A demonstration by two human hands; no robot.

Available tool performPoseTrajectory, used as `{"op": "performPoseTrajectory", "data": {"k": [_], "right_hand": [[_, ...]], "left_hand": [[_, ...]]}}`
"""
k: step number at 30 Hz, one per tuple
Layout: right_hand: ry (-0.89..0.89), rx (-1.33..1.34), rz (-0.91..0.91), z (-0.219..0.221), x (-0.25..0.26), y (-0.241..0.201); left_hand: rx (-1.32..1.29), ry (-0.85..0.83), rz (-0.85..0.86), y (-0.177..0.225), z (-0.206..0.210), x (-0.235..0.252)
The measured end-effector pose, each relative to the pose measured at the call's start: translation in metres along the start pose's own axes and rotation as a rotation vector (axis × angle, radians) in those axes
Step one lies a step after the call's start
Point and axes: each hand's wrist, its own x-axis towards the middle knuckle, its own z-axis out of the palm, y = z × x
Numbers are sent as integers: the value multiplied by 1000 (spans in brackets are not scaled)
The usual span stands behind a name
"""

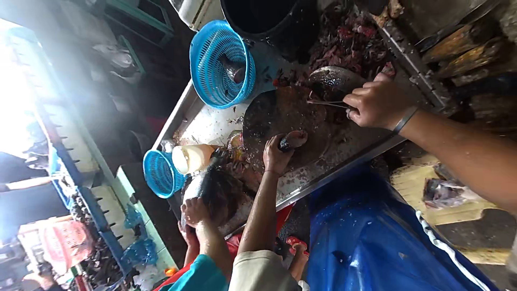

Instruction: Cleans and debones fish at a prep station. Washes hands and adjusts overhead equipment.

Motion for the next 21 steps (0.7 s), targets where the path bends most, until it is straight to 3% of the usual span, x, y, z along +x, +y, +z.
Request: {"op": "performPoseTrajectory", "data": {"k": [3, 6, 12, 18, 21], "right_hand": [[-213, 48, 179, 20, 10, -9], [-142, 61, 39, 27, 11, -12], [-234, -15, -218, 33, 24, -42], [-409, -69, -245, 45, 51, -79], [-421, -43, -251, 43, 42, -69]], "left_hand": [[-14, -17, -22, 3, -1, -4], [-23, -19, -48, 5, -4, 5], [-12, -65, -62, 5, -5, 1], [11, -56, -20, 0, -1, -2], [-1, -49, -29, 2, -1, -1]]}}
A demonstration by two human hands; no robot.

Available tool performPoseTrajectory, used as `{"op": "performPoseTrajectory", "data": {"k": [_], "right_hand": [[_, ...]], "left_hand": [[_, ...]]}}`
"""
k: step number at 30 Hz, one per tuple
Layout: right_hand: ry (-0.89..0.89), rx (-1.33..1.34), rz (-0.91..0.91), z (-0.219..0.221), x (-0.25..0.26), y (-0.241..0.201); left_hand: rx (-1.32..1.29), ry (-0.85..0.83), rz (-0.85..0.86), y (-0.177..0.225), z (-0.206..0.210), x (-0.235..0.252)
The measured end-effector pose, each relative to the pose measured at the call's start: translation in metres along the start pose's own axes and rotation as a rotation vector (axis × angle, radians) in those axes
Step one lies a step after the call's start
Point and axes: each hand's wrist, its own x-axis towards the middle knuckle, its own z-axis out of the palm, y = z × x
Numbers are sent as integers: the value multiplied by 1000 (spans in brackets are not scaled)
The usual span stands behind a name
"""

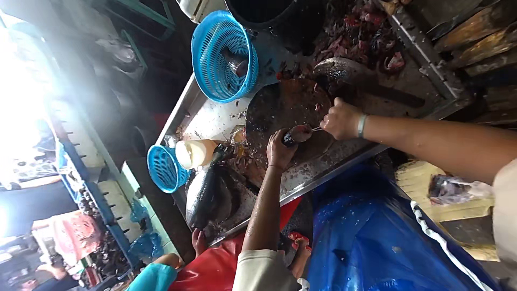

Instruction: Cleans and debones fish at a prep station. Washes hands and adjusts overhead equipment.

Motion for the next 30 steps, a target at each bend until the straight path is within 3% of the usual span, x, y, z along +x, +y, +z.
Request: {"op": "performPoseTrajectory", "data": {"k": [4, 10, 14, 18, 20, 26, 30], "right_hand": [[61, 17, 68, 5, -40, 36], [499, 41, 214, -14, -63, 43], [232, 299, 482, 1, -44, 40], [77, 888, 373, 21, -50, 8], [15, 1026, 350, 38, -39, -7], [-28, 1255, 449, 54, -5, -25], [136, 1682, 576, 52, -27, -23]], "left_hand": [[-4, 10, -7, -1, 1, 1], [-17, 36, 16, -2, 2, 0], [-20, -3, -21, -1, -1, -2], [-39, -23, -63, 1, -2, 2], [-39, -29, -54, 1, -2, 4], [-6, -10, -6, -1, 0, 3], [-19, -13, -56, 2, -2, 3]]}}
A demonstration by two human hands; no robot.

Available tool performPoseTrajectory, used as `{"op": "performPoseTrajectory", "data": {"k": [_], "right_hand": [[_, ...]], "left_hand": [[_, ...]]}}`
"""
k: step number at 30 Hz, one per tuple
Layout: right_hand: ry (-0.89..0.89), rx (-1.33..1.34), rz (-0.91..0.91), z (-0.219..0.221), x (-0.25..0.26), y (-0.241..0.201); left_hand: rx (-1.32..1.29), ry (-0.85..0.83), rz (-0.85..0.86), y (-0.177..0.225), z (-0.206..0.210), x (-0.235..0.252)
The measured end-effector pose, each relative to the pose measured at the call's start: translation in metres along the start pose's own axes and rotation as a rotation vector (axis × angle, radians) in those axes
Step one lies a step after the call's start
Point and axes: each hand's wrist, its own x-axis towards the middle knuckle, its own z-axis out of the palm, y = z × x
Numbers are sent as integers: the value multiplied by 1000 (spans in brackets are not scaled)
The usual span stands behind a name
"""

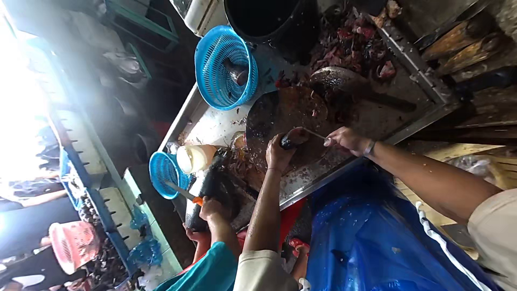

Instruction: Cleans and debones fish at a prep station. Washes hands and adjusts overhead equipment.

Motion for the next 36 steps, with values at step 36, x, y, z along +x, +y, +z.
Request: {"op": "performPoseTrajectory", "data": {"k": [36], "right_hand": [[489, -442, -448, -28, -28, -11]], "left_hand": [[-250, 60, -30, -4, -6, 0]]}}
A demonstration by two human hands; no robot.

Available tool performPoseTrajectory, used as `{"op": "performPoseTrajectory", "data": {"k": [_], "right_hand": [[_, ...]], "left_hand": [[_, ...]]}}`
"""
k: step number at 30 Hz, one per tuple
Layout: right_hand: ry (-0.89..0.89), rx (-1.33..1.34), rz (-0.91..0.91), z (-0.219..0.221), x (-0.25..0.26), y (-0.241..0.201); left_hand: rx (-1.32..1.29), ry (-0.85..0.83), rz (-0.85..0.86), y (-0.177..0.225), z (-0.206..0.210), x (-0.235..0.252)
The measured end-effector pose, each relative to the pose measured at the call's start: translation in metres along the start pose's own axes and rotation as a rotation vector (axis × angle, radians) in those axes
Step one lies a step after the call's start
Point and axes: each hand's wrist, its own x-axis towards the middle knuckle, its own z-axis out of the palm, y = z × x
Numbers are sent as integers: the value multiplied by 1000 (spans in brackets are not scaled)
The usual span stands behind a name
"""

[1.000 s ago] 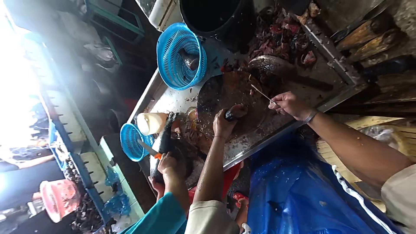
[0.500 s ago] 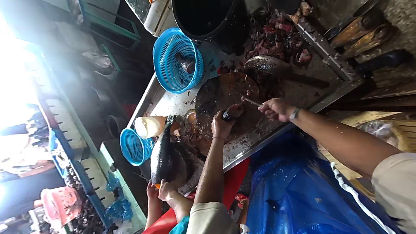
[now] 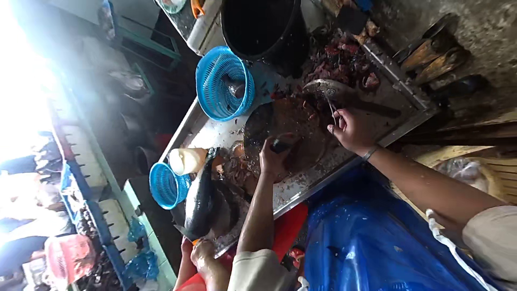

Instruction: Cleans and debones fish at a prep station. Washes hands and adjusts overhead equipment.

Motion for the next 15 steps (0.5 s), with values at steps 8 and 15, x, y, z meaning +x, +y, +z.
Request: {"op": "performPoseTrajectory", "data": {"k": [8, 15], "right_hand": [[-12, -213, -320, 16, -55, -28], [-104, -497, -497, 11, -57, -44]], "left_hand": [[-1552, 96, -187, 36, 22, -20], [-1768, 155, -110, 65, 25, -22]]}}
